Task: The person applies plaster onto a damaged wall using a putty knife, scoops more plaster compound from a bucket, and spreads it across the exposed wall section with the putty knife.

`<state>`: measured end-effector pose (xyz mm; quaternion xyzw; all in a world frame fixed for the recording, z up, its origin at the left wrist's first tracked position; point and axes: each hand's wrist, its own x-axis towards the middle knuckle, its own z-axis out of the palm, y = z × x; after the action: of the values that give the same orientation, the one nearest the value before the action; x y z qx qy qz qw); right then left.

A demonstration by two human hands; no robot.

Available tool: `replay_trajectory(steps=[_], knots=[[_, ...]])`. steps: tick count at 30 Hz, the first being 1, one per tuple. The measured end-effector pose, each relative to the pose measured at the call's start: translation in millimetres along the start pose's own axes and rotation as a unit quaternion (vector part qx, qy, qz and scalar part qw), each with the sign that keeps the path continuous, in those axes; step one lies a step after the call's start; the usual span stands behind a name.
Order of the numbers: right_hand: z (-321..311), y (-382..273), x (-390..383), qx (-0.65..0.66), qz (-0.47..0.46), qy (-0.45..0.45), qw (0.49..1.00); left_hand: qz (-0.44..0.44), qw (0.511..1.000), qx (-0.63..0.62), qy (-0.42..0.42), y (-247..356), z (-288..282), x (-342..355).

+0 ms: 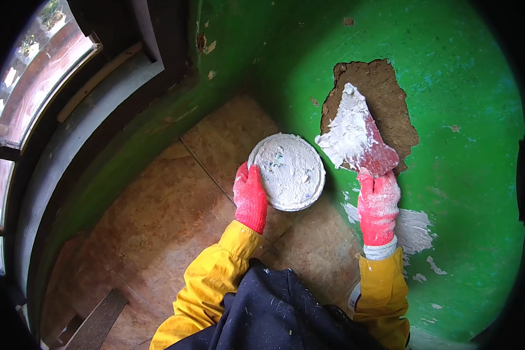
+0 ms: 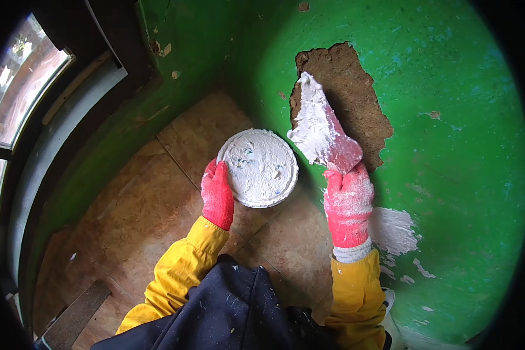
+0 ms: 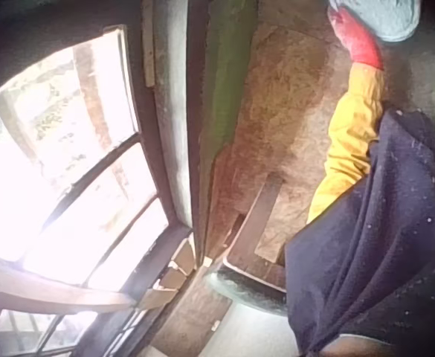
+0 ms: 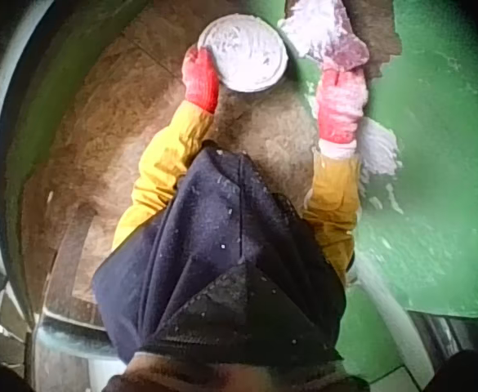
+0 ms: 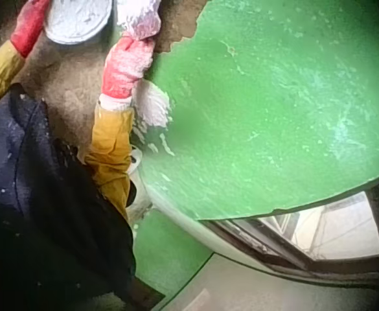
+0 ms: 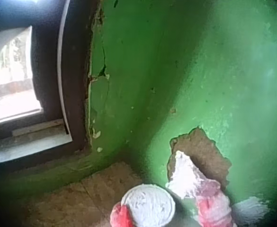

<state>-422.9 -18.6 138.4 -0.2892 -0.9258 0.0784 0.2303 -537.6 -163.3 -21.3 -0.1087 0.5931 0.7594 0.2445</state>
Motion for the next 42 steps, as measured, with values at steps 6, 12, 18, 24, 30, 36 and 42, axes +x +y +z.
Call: replay_trajectory(steps=[6,12,18,24,30,36,42], knots=[[25.1,-2.6,10.2,-0.036,0.011,-0.051,0.998,-0.001,1.0,-0.021,0.009,-5.2,-4.2,-0.1],[33.7,12.0,12.9,-0.108,-0.041,-0.027,0.993,-0.012,1.0,-0.014,0.001,-2.6,1.2,-2.4],[13.8,8.9,2.9,-0.13,-0.02,-0.046,0.99,-0.015,1.0,-0.02,-0.006,-0.5,1.3,-1.8],[24.8,17.4,7.5,-0.118,-0.055,-0.056,0.99,-0.014,0.999,-0.033,-0.013,-3.6,10.1,-3.2],[18.1,22.1,9.7,-0.203,-0.086,-0.033,0.975,-0.017,1.0,-0.022,-0.013,-10.7,11.6,0.7],[9.9,10.5,14.7,-0.19,-0.032,-0.088,0.977,-0.012,1.0,-0.009,-0.011,-5.4,8.9,-0.9],[10.2,20.1,23.6,-0.197,-0.104,-0.051,0.973,-0.016,1.0,-0.011,-0.019,-3.0,19.9,-4.5]])
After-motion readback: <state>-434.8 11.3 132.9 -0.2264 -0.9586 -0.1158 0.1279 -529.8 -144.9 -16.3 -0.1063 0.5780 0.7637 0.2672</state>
